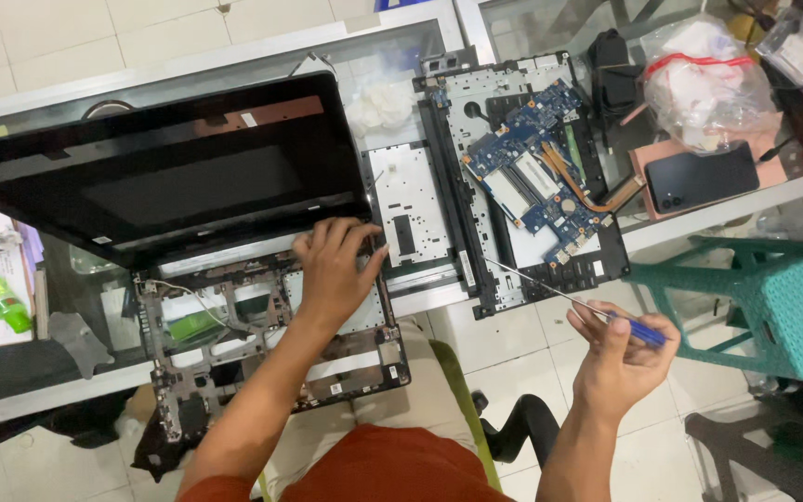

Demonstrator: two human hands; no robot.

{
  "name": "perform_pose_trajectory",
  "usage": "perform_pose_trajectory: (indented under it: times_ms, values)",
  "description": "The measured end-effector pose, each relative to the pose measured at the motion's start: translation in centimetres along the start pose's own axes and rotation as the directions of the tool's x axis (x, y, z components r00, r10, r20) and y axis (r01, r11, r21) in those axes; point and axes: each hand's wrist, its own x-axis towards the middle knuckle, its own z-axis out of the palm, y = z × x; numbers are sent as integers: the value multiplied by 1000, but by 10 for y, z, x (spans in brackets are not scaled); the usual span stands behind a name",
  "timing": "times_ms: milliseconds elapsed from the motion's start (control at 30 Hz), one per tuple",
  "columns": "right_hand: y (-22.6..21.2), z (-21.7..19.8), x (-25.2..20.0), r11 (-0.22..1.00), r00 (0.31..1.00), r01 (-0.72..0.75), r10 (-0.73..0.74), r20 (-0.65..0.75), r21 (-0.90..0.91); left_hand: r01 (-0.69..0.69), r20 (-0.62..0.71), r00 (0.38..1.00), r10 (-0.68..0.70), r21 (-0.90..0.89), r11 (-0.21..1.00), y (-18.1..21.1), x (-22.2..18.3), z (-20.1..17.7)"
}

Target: The person connects a ribbon cable to the motherboard and then attaches the laptop screen assembly. They use a screwdriver to secure the screen with screws along the top and sides of the chassis.

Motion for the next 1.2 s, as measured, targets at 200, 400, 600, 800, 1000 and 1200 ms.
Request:
perform_pose_trajectory:
  times_ms: [200,400,600,800,1000,1200]
  values:
    - [-5,24,-5,990,999,1,4,34,-138,137,2,991,-137,-85,987,2,-4,2]
    - [-1,41,-5,984,997,40,-28,68,-173,170,-52,984,-171,-24,985,4,2,2]
    - [-1,58,-9,979,995,47,-29,93,-196,143,-77,987,-143,-3,990,1,7,-3]
    - [-4,64,-13,977,992,64,-41,116,-203,125,-118,986,-120,39,991,-7,4,-3]
    - [-6,67,-16,970,989,93,-64,131,-223,131,-123,985,-125,41,991,-14,4,-7]
    - [-5,67,-18,972,987,113,-85,140,-205,109,-160,982,-97,66,992,-22,7,-12]
